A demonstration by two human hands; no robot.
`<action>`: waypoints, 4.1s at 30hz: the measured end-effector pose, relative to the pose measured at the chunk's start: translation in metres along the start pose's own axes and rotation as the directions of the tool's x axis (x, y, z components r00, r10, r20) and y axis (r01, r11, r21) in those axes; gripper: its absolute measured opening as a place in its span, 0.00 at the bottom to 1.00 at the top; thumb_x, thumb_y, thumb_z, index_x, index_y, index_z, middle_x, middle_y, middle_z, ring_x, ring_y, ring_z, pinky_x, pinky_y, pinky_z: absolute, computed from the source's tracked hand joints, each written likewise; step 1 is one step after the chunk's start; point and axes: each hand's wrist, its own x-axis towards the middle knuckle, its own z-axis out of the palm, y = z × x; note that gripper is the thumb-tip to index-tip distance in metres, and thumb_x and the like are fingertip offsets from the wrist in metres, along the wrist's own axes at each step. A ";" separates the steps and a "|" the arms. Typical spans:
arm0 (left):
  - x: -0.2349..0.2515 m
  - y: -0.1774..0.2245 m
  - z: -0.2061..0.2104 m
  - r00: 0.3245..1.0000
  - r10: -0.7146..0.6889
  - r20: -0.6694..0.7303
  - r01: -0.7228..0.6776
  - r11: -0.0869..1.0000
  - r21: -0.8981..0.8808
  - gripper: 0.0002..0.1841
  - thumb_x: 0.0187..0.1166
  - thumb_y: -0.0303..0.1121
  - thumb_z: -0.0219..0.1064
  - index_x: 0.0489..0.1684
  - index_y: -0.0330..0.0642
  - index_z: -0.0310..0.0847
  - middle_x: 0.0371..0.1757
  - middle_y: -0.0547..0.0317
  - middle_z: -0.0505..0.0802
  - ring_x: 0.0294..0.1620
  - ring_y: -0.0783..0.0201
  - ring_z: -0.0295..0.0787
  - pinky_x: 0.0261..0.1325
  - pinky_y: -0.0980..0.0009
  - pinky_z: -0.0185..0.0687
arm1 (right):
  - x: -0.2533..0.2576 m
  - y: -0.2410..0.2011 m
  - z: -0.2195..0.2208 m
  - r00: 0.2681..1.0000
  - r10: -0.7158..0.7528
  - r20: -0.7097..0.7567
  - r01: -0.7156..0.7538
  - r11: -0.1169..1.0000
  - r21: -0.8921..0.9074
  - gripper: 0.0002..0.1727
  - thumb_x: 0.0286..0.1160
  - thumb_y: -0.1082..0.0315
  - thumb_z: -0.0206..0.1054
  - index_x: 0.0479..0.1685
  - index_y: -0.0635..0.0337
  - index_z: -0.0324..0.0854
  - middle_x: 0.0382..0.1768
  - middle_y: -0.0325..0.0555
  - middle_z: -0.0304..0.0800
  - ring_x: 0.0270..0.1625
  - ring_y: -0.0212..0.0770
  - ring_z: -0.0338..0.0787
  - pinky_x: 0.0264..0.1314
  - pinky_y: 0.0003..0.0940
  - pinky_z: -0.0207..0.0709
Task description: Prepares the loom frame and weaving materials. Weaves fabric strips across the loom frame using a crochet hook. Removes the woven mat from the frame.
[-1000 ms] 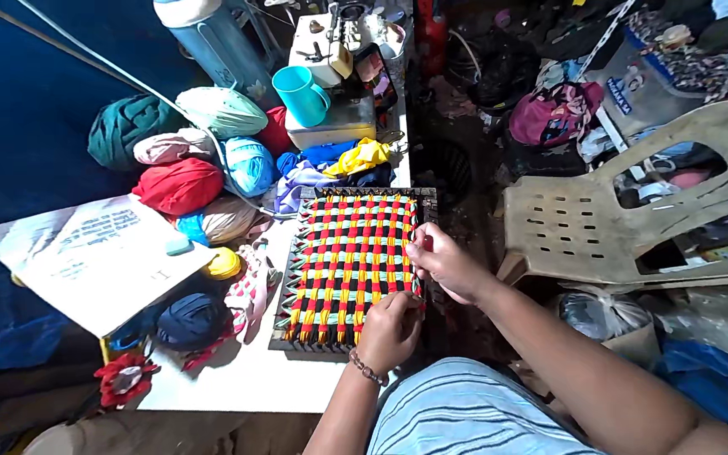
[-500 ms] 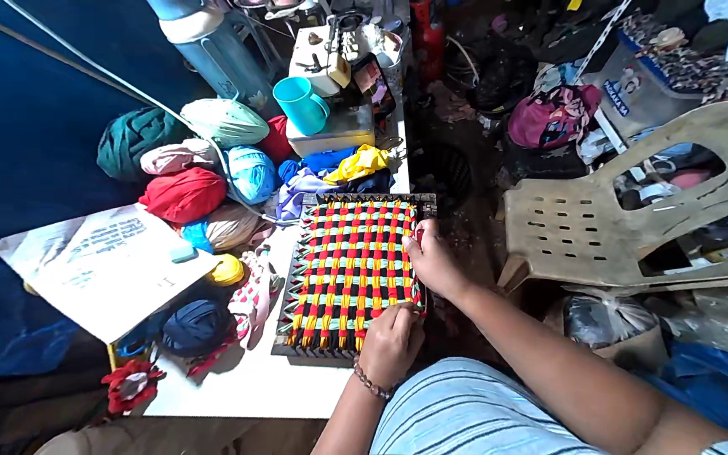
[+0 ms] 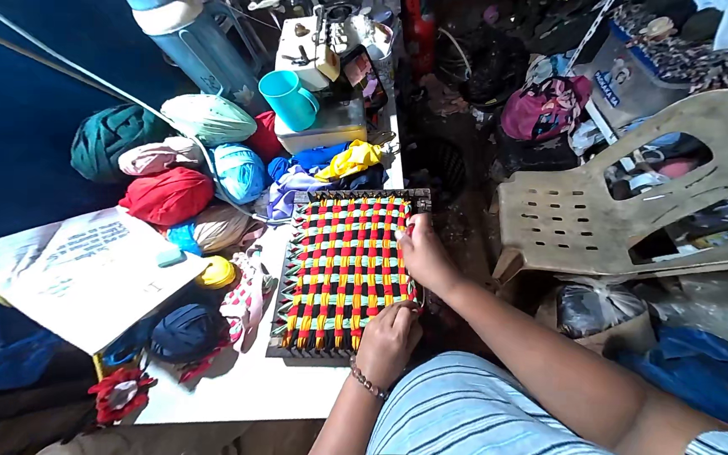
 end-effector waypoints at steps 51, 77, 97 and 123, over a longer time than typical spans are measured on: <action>-0.011 -0.011 -0.002 0.990 0.074 0.119 -0.064 0.995 -0.082 0.08 0.82 0.34 0.62 0.41 0.53 0.90 0.50 0.54 0.95 0.56 0.56 0.93 0.61 0.62 0.88 | -0.068 0.077 -0.027 0.894 -0.423 0.148 0.052 0.426 0.903 0.28 0.83 0.59 0.54 0.04 0.38 0.63 0.08 0.18 0.59 0.14 0.17 0.63 0.24 0.19 0.60; -0.009 -0.007 -0.002 0.992 0.070 0.104 -0.059 0.992 -0.110 0.09 0.77 0.45 0.70 0.34 0.55 0.92 0.53 0.59 0.94 0.58 0.60 0.89 0.64 0.65 0.83 | -0.066 0.044 -0.033 0.914 0.404 0.049 -0.110 0.130 0.985 0.33 0.96 0.50 0.43 0.09 0.47 0.59 0.05 0.32 0.59 0.09 0.31 0.66 0.20 0.25 0.70; -0.004 -0.005 -0.003 0.990 -0.012 0.140 0.041 0.977 -0.208 0.09 0.85 0.35 0.61 0.49 0.47 0.88 0.55 0.53 0.92 0.59 0.57 0.89 0.65 0.59 0.83 | -0.068 0.030 -0.039 0.914 0.405 -0.008 -0.154 0.367 0.918 0.09 0.89 0.72 0.57 0.36 0.57 0.70 0.16 0.37 0.69 0.18 0.32 0.75 0.29 0.26 0.80; -0.009 -0.005 0.004 0.999 -0.004 -0.040 -0.004 0.982 -0.190 0.04 0.71 0.25 0.66 0.30 0.38 0.86 0.42 0.50 0.97 0.44 0.63 0.96 0.53 0.76 0.89 | -0.039 0.015 -0.031 0.991 -0.048 0.128 0.035 0.994 0.101 0.15 0.92 0.64 0.57 0.65 0.65 0.63 0.38 0.50 0.78 0.30 0.38 0.82 0.39 0.35 0.81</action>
